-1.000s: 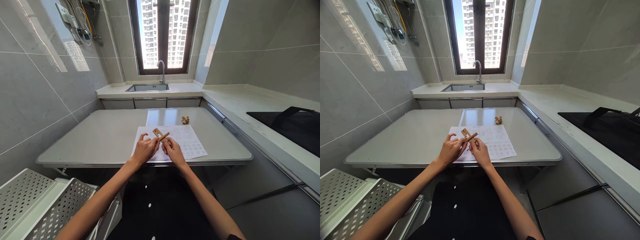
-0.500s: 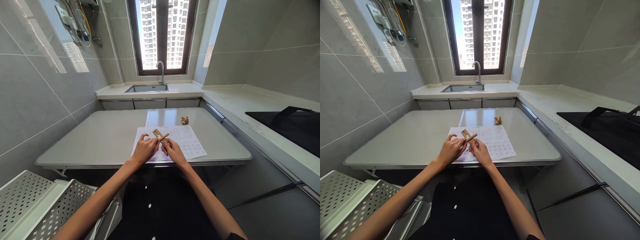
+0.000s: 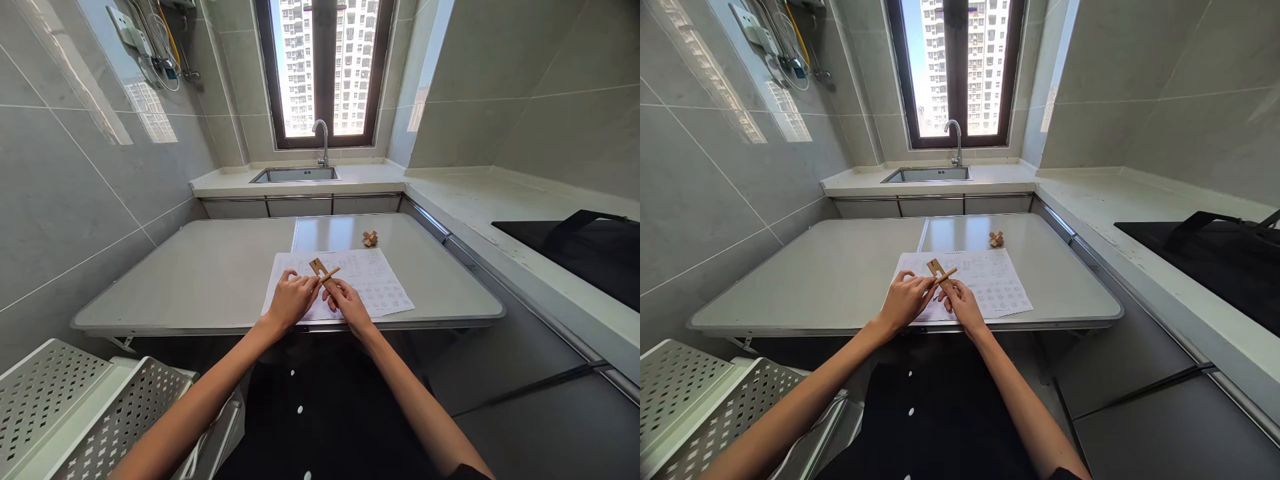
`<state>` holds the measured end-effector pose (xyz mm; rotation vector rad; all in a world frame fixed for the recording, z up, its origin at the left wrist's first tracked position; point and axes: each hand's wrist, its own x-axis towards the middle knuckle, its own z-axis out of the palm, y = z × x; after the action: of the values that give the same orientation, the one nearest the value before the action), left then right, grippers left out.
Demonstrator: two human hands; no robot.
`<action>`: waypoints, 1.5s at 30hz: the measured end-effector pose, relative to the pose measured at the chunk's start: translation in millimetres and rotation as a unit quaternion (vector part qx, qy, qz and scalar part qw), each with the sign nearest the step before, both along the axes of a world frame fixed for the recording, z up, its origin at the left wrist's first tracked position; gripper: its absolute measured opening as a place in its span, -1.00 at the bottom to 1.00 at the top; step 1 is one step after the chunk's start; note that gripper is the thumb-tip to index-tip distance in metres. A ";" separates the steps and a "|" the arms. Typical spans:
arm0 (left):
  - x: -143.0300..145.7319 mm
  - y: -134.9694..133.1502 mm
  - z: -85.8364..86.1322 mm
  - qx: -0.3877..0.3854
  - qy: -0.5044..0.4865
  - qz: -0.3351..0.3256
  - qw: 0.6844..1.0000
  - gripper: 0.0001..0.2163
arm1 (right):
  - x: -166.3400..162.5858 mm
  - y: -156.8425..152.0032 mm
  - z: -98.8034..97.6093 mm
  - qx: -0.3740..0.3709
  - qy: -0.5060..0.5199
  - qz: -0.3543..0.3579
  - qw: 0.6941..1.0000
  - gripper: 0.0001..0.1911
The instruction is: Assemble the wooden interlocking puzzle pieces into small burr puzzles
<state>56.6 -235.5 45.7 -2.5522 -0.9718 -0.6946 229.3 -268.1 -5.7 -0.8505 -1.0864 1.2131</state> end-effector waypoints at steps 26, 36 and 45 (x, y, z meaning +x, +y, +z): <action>-85.1 40.3 -43.7 -0.217 -0.106 0.078 0.967 -0.56 | 12.9 18.5 -24.4 -0.023 -0.019 -0.027 0.999 -0.52; -69.2 58.8 -37.9 -0.281 -0.145 0.037 0.948 -0.63 | 12.7 21.0 -26.0 -0.025 -0.015 -0.025 0.999 -0.52; -63.8 51.5 -28.9 -0.358 -0.212 0.050 0.908 -0.60 | 13.5 21.4 -26.4 -0.027 -0.002 -0.021 0.999 -0.52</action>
<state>-7.3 -184.0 16.8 -2.9743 -1.7650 -1.0433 242.8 -246.7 -32.1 -0.9127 -1.0379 1.2112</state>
